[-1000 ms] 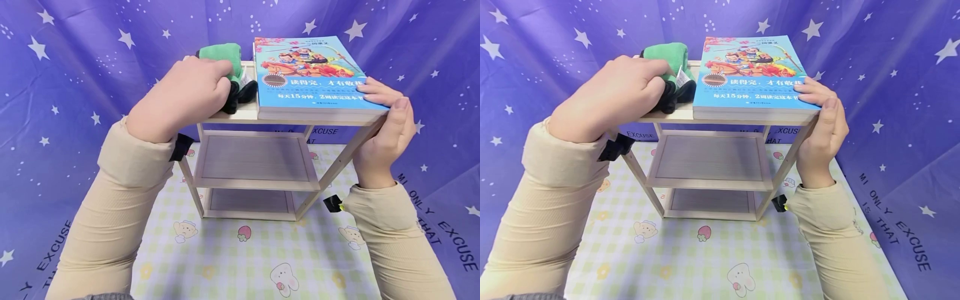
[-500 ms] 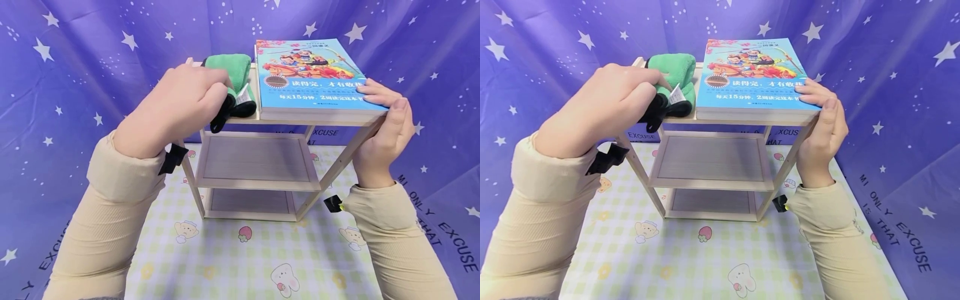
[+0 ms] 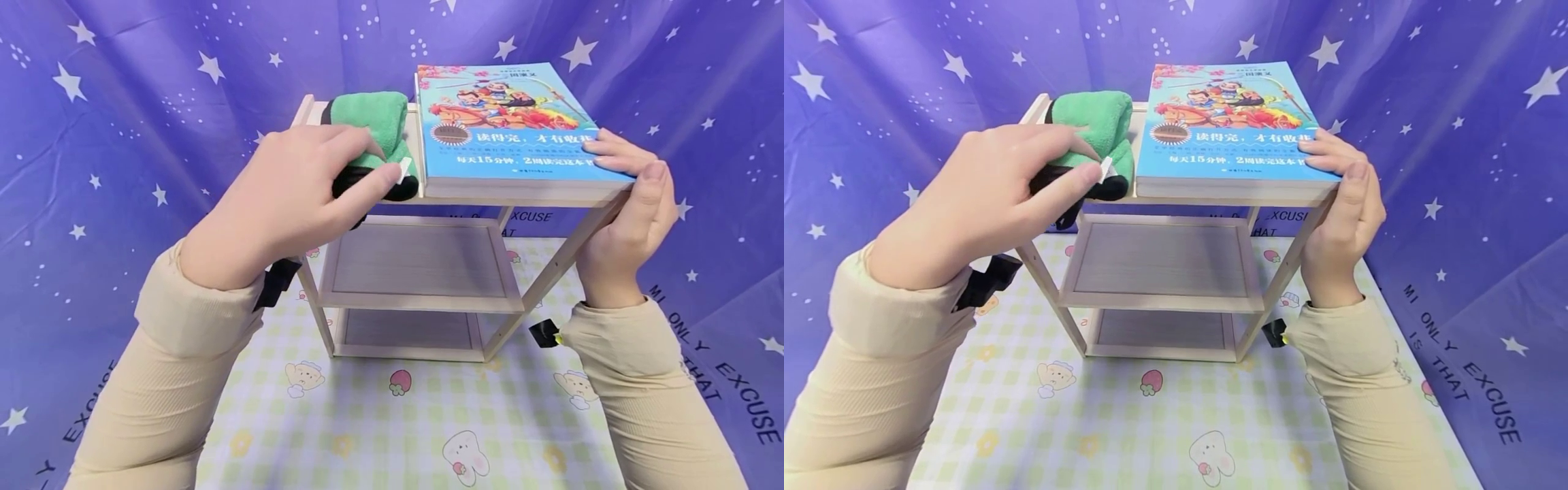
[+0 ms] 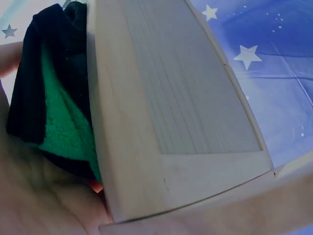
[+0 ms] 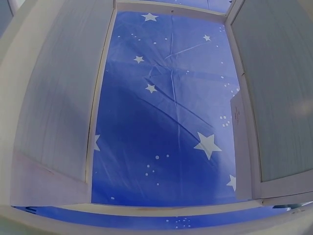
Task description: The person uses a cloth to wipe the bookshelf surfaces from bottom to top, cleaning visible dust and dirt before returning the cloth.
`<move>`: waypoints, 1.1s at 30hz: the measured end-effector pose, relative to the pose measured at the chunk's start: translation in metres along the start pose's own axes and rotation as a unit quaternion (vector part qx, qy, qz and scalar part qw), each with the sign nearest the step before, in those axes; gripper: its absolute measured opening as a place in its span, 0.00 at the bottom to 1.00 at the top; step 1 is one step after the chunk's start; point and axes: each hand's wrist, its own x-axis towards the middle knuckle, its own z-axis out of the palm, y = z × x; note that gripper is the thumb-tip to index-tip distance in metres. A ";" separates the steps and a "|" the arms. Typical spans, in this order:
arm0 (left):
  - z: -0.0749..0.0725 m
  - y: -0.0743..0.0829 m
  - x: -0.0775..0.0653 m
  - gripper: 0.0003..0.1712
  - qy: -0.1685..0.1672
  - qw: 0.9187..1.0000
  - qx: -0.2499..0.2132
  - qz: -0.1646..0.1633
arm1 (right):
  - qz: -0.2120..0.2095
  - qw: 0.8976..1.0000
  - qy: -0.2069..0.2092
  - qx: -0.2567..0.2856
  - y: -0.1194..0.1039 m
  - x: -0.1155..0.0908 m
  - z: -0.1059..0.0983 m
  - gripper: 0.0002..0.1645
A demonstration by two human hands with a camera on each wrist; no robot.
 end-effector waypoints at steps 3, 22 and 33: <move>0.008 -0.008 -0.002 0.24 0.019 0.999 0.017 0.028 | 0.001 1.000 -0.002 0.001 0.000 0.000 -0.001 0.31; 0.035 -0.029 -0.012 0.22 0.135 0.973 0.108 0.153 | -0.003 1.000 -0.009 -0.011 0.002 0.000 -0.001 0.30; 0.022 -0.017 -0.019 0.19 0.182 0.969 0.016 0.166 | -0.005 1.000 -0.016 -0.021 0.001 0.001 -0.003 0.30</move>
